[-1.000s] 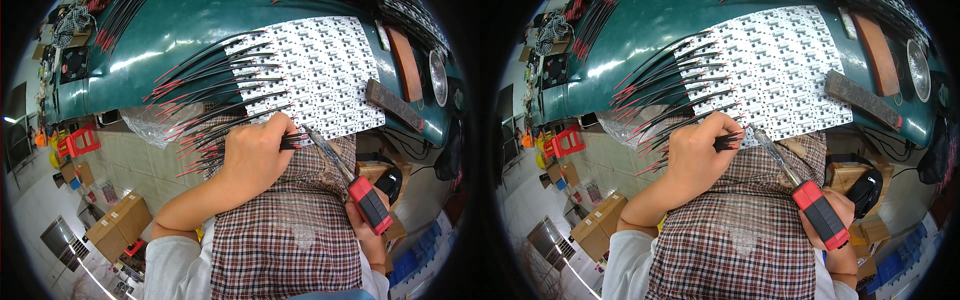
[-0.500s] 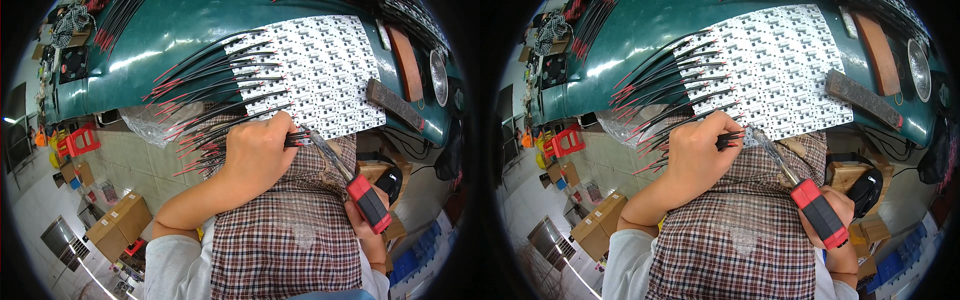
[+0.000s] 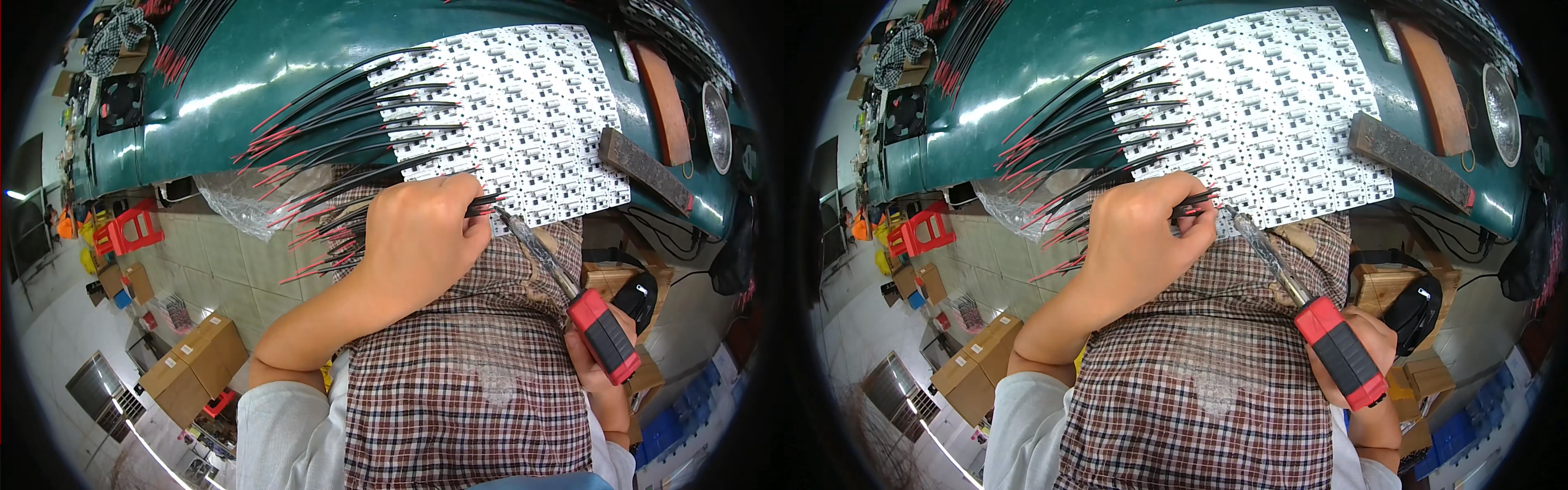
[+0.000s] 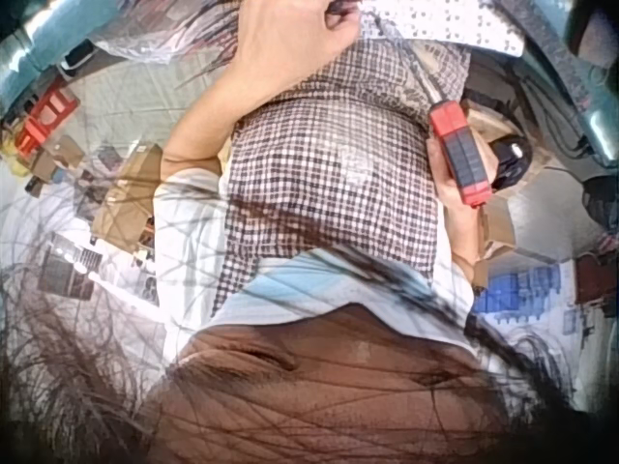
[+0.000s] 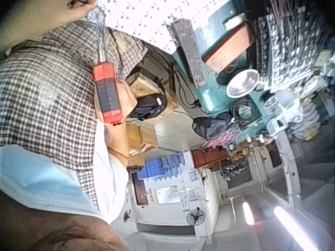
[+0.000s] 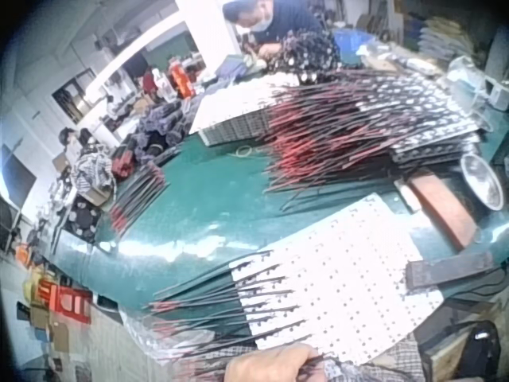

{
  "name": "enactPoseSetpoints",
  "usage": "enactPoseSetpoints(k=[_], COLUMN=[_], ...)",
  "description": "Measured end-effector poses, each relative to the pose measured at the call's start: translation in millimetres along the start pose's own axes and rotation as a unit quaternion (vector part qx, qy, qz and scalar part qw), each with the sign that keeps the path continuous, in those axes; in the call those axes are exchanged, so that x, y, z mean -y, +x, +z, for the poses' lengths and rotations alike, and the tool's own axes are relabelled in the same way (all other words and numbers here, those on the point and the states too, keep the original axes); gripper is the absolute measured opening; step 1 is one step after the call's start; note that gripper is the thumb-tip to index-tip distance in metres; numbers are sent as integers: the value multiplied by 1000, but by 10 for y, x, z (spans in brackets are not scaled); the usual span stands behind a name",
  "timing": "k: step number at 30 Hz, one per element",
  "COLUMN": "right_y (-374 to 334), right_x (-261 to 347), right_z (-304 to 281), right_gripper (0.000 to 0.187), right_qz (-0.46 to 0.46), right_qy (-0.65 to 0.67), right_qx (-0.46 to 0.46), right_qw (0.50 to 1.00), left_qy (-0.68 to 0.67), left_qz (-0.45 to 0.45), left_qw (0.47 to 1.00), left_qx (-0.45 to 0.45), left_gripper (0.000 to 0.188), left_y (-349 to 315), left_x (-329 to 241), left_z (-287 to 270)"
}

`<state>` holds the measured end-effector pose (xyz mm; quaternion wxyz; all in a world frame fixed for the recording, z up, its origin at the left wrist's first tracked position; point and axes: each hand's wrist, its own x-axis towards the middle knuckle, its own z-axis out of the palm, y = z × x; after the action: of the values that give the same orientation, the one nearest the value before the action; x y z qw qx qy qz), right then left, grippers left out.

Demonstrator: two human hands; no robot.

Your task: The person solders multiple black wires onto an array of small LED boards using a soldering iron.

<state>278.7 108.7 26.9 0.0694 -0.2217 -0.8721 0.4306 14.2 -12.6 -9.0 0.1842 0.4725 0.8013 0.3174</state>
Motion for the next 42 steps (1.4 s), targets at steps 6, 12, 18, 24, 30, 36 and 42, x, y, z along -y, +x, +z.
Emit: enactPoseSetpoints(k=[6,12,18,24,30,36,42], right_y=[-27,-17,-66,-107,-149,-296,-382], right_x=[-28,-4,42,41,12,-38,-25], right_z=[22,0,-13,-3,36,28,-34], right_gripper=[24,25,23,22,23,24,26], right_qz=[-13,-22,22,31,33,72,112], right_qy=[10,18,-23,-23,8,-13,-11], right_qx=[-14,-17,-49,-61,-93,-83,-72], right_qw=[1000,999,998,997,995,994,991], left_qy=[5,6,15,-34,-54,61,-7], left_qz=[-3,-6,-8,-17,-51,53,-36], left_qw=[1000,1000,1000,998,991,984,999], left_qx=[17,12,8,44,109,-161,-29], left_gripper=[8,8,9,16,8,11,4], left_y=[20,29,16,43,46,124,15], left_x=[-17,-21,-17,-32,26,38,-172], left_z=[-19,-3,9,-78,-104,-240,-323])
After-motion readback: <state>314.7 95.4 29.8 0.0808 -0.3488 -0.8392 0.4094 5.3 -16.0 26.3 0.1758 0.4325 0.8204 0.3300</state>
